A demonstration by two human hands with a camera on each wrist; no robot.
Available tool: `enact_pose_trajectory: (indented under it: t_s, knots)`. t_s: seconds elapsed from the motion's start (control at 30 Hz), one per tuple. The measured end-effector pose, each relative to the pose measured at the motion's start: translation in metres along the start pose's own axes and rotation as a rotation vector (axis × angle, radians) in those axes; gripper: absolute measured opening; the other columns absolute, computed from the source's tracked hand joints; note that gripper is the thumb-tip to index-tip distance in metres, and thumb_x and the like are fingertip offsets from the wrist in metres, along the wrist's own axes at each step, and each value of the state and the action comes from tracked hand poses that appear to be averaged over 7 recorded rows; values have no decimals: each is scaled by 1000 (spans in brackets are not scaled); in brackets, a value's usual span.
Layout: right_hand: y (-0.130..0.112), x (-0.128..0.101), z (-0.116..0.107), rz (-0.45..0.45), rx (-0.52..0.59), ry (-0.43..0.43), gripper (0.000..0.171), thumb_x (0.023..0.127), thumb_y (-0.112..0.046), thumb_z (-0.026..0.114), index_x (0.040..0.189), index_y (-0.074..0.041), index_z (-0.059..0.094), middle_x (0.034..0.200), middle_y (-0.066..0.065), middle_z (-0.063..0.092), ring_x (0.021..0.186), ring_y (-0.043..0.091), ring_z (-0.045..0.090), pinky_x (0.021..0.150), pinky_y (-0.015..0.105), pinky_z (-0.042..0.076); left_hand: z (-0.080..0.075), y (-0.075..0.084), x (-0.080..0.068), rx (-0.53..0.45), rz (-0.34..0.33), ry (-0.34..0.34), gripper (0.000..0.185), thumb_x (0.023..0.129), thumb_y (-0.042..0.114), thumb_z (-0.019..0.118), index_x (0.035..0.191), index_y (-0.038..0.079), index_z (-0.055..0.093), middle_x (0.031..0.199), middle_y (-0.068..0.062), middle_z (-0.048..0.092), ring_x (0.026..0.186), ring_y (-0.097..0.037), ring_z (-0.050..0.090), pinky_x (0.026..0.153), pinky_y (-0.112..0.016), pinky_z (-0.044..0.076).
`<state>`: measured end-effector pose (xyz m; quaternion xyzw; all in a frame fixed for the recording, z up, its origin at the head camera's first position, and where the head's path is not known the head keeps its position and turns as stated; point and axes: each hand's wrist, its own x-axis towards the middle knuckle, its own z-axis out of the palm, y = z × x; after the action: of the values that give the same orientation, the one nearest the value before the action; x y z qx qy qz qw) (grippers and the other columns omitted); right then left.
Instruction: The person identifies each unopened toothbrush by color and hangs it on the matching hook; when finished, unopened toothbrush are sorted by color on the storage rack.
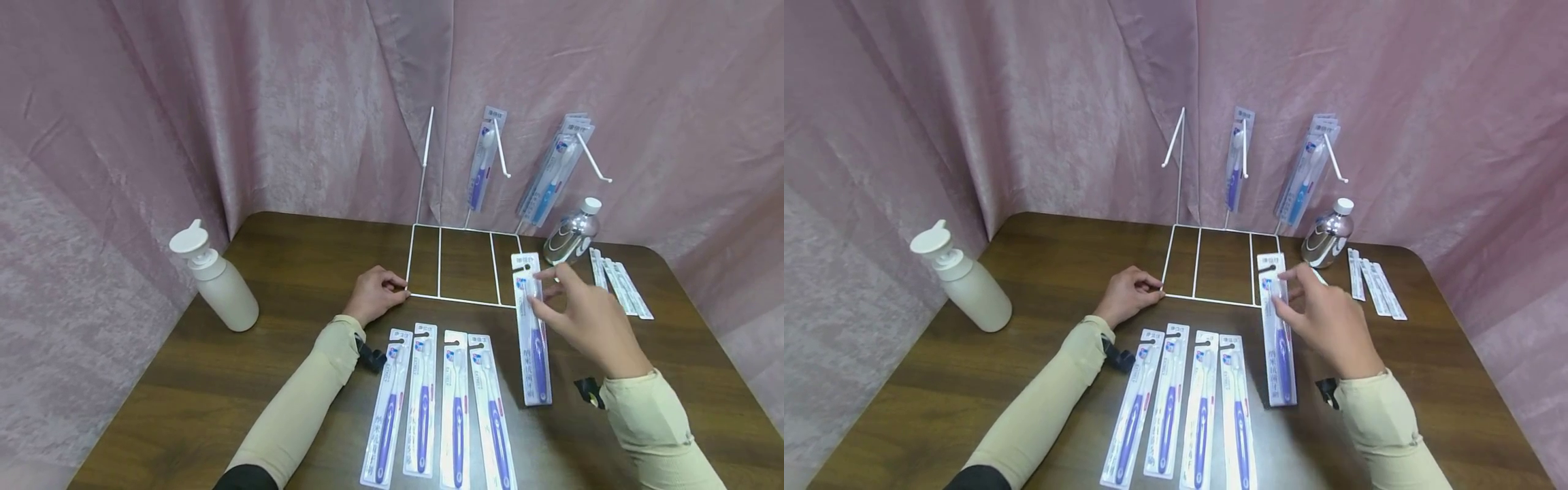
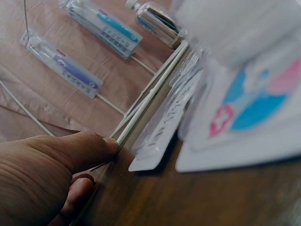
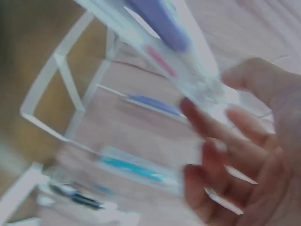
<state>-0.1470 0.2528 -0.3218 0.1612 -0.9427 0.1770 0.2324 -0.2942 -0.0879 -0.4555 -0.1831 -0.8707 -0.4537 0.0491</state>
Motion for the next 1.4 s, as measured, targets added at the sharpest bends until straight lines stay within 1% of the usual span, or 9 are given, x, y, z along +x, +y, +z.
enact_pose_trajectory:
  t_s: [0.17,0.23,0.3,0.6,0.73,0.97,1.1,1.23,1.4]
  knots:
    - [-15,36,-23,-141,-73,313,42,86,-15,86,118,-3,63,98,10,80,49,15,53,45,29,36,3,3,4,11,2,-2,13,85,22,90,95,16,85,93,1,61,84,-12,59,78,-27,51]
    - [-20,48,-29,-160,-73,386,41,86,-16,86,118,-2,64,104,8,80,51,15,56,48,25,37,4,5,5,11,2,-3,13,85,22,90,94,16,85,93,1,61,84,-11,58,78,-26,51]
    - [-25,56,-33,-165,-61,428,41,86,-15,87,117,-1,65,107,8,80,51,14,52,49,22,34,6,6,6,5,5,-5,13,84,22,90,94,16,85,93,1,61,84,-11,58,78,-26,51]
    - [-32,77,-30,-137,25,466,40,89,-15,86,121,-3,66,104,11,80,56,15,53,54,13,31,9,11,9,-10,13,-10,13,84,19,90,94,14,84,91,1,60,83,-11,58,77,-24,50]
    - [-32,84,-28,-134,30,441,41,92,-18,83,127,-5,66,102,15,80,55,14,54,50,14,30,9,11,8,-23,15,2,12,83,17,91,93,13,84,90,0,60,82,-11,58,76,-24,50]
    - [-30,99,-14,-102,54,412,37,93,-19,82,124,-6,66,101,15,80,50,16,53,46,17,31,6,9,5,-23,18,2,13,84,19,90,94,13,84,91,0,60,83,-11,58,77,-25,50]
    - [-26,116,1,-27,150,387,37,95,-22,80,125,-6,66,102,13,80,50,11,48,48,20,32,3,8,3,-20,2,14,12,84,18,90,93,13,84,91,0,61,83,-12,59,77,-26,51]
    - [-18,135,14,77,265,384,39,95,-24,80,127,-7,65,106,13,79,61,10,57,56,18,38,3,8,1,-16,18,5,12,84,18,89,94,12,84,91,0,61,83,-12,59,78,-27,52]
    - [-4,163,27,160,280,400,43,95,-26,80,130,-8,63,107,13,79,79,19,69,71,21,44,4,9,1,-13,33,4,12,85,19,89,94,12,84,90,0,61,81,-11,58,76,-25,51]
